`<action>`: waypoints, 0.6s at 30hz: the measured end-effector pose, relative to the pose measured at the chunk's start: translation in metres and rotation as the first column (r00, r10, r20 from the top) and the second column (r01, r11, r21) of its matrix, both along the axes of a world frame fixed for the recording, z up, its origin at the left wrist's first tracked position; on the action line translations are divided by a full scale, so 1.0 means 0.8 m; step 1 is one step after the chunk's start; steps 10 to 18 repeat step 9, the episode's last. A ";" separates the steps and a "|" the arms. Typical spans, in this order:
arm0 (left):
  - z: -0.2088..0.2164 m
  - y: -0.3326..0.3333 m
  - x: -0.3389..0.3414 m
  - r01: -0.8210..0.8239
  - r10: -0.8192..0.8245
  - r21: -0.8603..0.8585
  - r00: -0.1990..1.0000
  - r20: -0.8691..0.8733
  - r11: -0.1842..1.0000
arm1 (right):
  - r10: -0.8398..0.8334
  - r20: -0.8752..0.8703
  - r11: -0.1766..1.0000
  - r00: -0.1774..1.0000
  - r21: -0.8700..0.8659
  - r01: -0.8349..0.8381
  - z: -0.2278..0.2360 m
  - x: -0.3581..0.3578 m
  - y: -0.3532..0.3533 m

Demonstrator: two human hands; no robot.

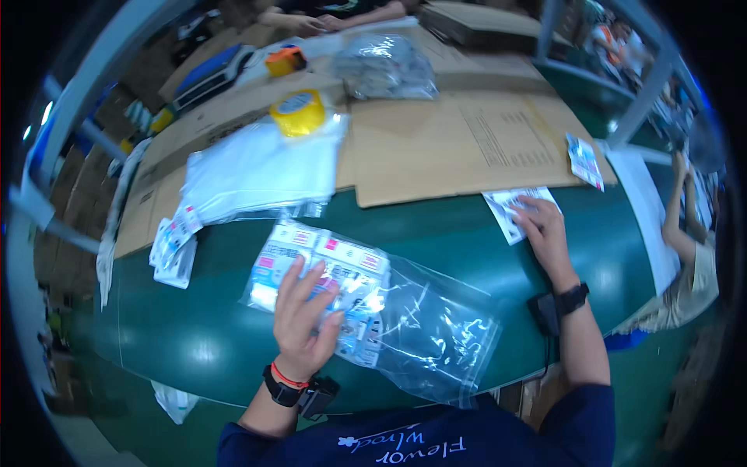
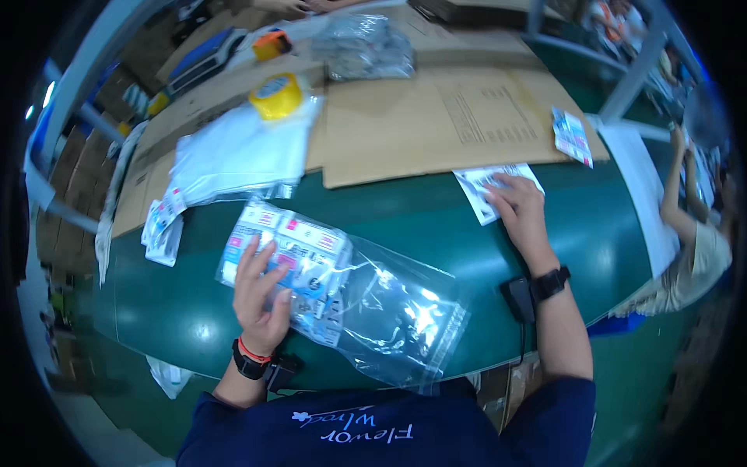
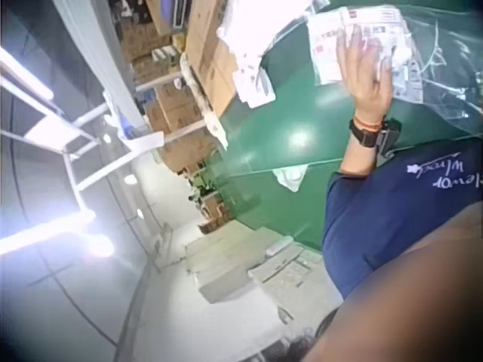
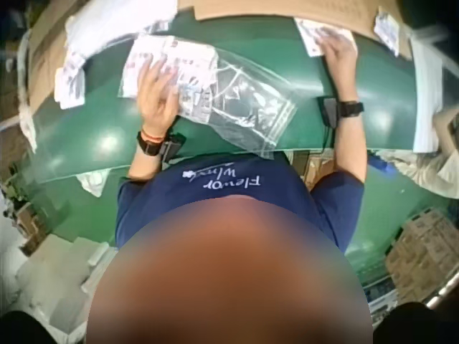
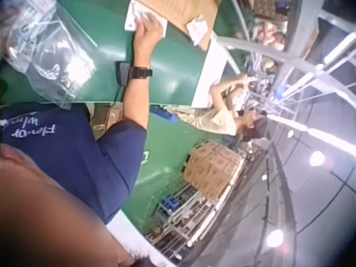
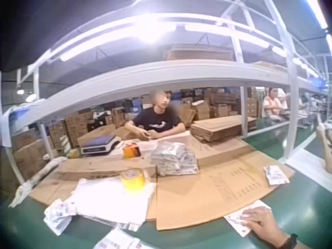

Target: Pack small electronic component packets into larger plastic bags for bulk shipping.

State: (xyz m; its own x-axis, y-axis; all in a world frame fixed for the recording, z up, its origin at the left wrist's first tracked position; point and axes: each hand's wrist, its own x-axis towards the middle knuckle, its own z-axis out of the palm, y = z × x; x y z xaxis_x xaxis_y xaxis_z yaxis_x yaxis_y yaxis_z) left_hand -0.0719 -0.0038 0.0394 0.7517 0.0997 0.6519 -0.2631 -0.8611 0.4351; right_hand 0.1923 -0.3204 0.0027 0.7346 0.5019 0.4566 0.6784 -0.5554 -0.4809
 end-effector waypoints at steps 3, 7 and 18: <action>0.012 -0.005 -0.007 0.003 -0.002 -0.010 0.998 0.055 1.000 | -0.021 0.145 0.999 0.989 -0.044 0.028 -0.003 0.004 -0.008; 0.021 -0.009 -0.012 0.059 -0.056 -0.032 0.994 0.097 0.998 | -0.025 -0.134 0.983 0.991 0.177 0.049 0.005 0.011 -0.007; 0.024 -0.013 -0.017 0.084 -0.081 -0.036 0.992 0.098 0.996 | -0.027 -0.254 0.962 0.967 0.257 0.094 0.023 0.008 -0.008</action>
